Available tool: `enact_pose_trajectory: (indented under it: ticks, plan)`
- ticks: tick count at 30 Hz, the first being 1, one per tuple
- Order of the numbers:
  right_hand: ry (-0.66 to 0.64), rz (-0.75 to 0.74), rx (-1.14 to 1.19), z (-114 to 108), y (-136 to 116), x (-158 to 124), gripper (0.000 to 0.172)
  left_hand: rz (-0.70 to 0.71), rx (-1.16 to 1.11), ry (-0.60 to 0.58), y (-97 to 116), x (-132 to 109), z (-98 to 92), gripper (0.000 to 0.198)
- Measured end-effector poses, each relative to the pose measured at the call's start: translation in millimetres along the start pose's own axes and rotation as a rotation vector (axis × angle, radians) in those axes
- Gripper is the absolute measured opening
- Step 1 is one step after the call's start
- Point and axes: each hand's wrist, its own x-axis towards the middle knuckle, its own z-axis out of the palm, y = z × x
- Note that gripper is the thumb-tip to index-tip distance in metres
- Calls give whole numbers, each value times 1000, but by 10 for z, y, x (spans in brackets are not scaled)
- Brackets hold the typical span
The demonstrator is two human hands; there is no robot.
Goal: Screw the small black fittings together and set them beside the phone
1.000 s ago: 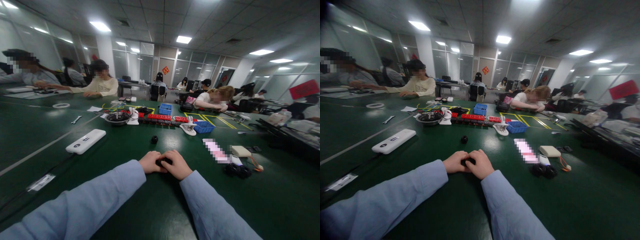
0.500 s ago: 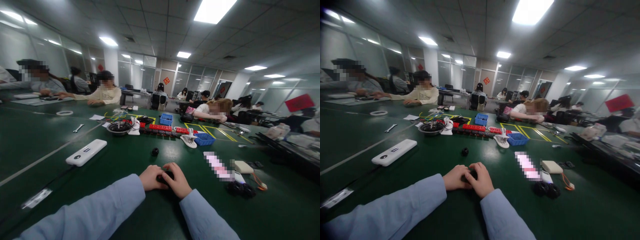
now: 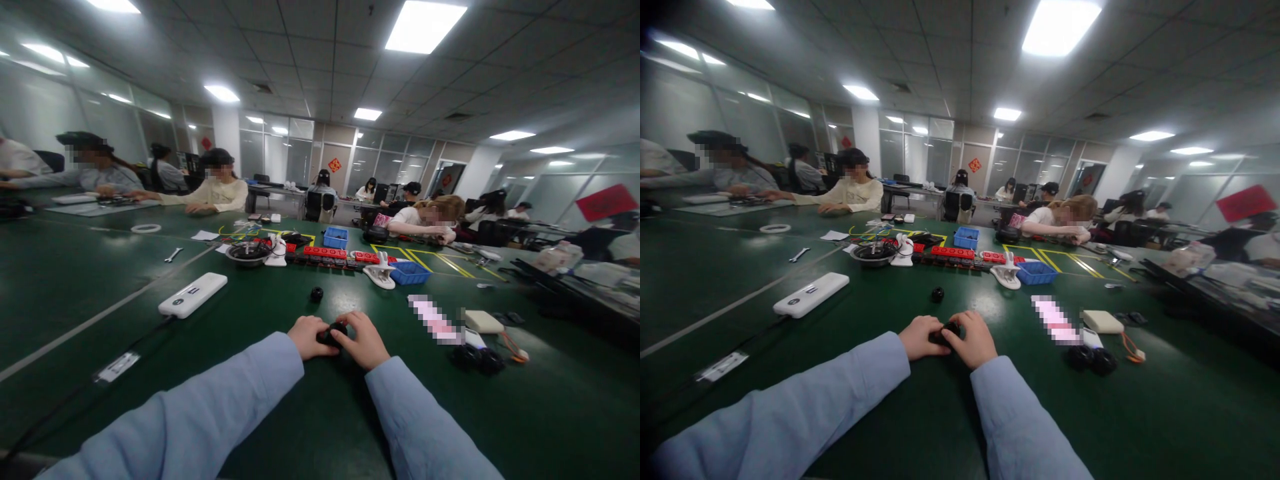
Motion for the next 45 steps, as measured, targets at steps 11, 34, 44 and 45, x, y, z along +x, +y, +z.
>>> enact_pose_trajectory:
  ticks: [11,34,44,45]
  plan:
    - [-2,37,29,32,-7,-1,14,64,-29,-35,-4,21,-20,32]
    - [52,100,28,-1,-77,-25,41,-66,-22,105,36,21,-37,26]
    - [-57,158,-50,12,-64,-31,34,19,-43,-67,50,72,-48,23]
    - [-64,156,-49,9,-69,-33,34,15,-40,-70,50,71,-50,23]
